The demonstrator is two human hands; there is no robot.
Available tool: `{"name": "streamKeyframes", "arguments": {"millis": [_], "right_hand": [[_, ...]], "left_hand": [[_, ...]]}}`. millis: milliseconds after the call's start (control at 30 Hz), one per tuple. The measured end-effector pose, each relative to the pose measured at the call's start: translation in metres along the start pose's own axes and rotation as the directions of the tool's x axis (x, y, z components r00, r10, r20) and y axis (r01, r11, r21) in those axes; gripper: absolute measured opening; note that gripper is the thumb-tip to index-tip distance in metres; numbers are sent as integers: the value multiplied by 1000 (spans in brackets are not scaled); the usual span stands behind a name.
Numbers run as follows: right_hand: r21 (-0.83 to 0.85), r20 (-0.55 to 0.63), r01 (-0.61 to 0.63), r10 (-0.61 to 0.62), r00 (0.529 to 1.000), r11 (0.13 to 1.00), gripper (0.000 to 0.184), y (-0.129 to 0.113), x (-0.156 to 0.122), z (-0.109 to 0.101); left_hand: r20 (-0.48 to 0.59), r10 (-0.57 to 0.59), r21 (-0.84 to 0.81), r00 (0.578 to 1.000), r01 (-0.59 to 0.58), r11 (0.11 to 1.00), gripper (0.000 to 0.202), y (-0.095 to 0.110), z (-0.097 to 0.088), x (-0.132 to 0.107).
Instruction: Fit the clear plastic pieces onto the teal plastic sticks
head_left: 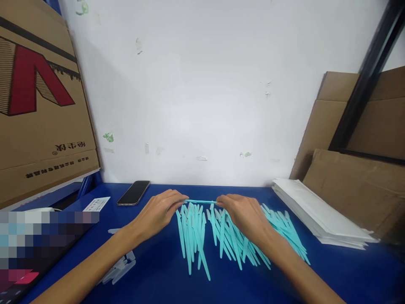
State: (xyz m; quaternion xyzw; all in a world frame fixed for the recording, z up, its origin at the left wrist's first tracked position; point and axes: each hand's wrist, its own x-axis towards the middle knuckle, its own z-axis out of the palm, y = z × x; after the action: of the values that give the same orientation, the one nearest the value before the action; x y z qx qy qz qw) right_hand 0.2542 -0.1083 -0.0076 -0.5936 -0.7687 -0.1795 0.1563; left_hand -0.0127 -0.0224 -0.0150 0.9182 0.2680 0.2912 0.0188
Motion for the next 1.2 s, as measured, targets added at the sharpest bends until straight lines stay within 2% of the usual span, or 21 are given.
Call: {"name": "streamKeyframes", "arguments": {"millis": [167, 467, 533, 633, 767, 1067, 1200], "right_hand": [[-10, -5, -16, 16, 1000, 1000, 26, 4, 0, -3], [57, 8, 28, -28, 1000, 998, 24, 2, 0, -3], [80, -5, 38, -38, 999, 996, 24, 0, -1, -3], [115, -33, 62, -58, 998, 991, 24, -2, -1, -4], [120, -32, 87, -84, 996, 989, 24, -4, -2, -7], [82, -14, 108, -107, 994, 991, 17, -10, 0, -9], [109, 4, 121, -122, 993, 987, 18, -10, -1, -5]], "left_hand": [[27, 6, -44, 1000, -4, 999, 32, 1, 0, 0], [-9, 28, -123, 1000, -28, 992, 32, 4, 1, 1], [-18, -16, -167, 1000, 12, 986, 32, 5, 1, 2], [-19, -138, -221, 990, 131, 967, 34, 6, -1, 3], [16, -241, -205, 970, 239, 949, 35, 9, -6, 6], [114, -153, -290, 982, 180, 940, 33, 18, -6, 5], [145, -179, -306, 973, 216, 927, 34, 19, -6, 4]]}}
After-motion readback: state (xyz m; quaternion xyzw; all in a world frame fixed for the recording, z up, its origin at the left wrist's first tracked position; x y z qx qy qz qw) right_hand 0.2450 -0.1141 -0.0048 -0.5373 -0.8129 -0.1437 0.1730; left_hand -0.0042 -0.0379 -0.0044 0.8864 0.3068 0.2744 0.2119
